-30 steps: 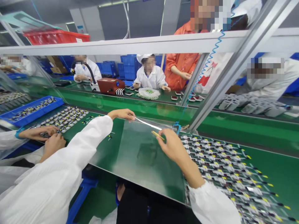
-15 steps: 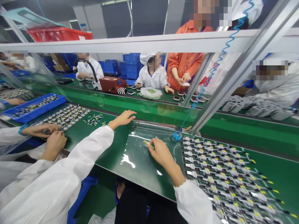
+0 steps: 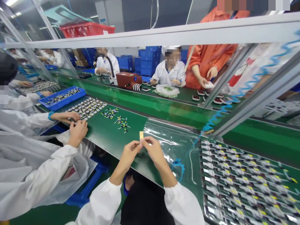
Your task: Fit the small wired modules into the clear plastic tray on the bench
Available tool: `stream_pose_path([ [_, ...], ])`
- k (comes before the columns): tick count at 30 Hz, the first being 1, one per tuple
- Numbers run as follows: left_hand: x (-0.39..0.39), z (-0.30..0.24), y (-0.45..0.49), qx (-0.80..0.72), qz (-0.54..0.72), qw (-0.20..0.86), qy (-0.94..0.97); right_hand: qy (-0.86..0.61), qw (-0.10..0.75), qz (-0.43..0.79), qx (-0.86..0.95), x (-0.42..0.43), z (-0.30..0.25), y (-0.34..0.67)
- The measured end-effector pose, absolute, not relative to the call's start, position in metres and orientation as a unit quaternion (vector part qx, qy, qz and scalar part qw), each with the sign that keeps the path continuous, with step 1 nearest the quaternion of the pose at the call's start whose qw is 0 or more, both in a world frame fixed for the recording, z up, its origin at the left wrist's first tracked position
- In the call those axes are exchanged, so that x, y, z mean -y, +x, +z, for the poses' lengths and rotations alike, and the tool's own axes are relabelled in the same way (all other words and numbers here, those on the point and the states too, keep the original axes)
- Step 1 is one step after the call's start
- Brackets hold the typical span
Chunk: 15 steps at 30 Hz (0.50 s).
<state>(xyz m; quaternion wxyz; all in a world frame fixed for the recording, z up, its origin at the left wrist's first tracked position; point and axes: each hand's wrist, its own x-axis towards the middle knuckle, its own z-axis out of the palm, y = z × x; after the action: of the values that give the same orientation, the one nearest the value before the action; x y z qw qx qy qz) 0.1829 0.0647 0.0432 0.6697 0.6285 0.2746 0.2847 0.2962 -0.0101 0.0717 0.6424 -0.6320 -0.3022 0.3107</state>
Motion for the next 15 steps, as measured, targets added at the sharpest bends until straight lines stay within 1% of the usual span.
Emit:
stream_pose_path([
  [2,-0.072,0.045,0.185,-0.275,0.283,0.654,0.645,-0.645,0.639,0.298,0.295,0.008,0.070,0.299],
  [4,-0.088,0.048,0.187,-0.277,0.275,0.606,0.693,-0.669,0.633,0.271,0.280,0.009,0.072,0.303],
  [5,-0.098,0.051,0.190,-0.284,0.266,0.565,0.728,-0.680,0.628,0.260,0.275,0.013,0.075,0.305],
  [7,-0.122,0.060,0.200,-0.316,0.225,0.451,0.804,-0.696,0.612,0.253,0.278,0.030,0.082,0.303],
  [9,-0.148,0.070,0.216,-0.362,0.147,0.337,0.856,-0.698,0.595,0.269,0.294,0.057,0.091,0.295],
  [10,-0.160,0.075,0.225,-0.378,0.121,0.308,0.865,-0.697,0.590,0.281,0.295,0.074,0.094,0.287],
  [13,-0.187,0.087,0.247,-0.392,0.090,0.271,0.875,-0.710,0.575,0.314,0.257,0.128,0.098,0.259],
  [15,-0.184,0.091,0.260,-0.350,0.088,0.259,0.896,-0.730,0.577,0.310,0.195,0.164,0.096,0.239],
])
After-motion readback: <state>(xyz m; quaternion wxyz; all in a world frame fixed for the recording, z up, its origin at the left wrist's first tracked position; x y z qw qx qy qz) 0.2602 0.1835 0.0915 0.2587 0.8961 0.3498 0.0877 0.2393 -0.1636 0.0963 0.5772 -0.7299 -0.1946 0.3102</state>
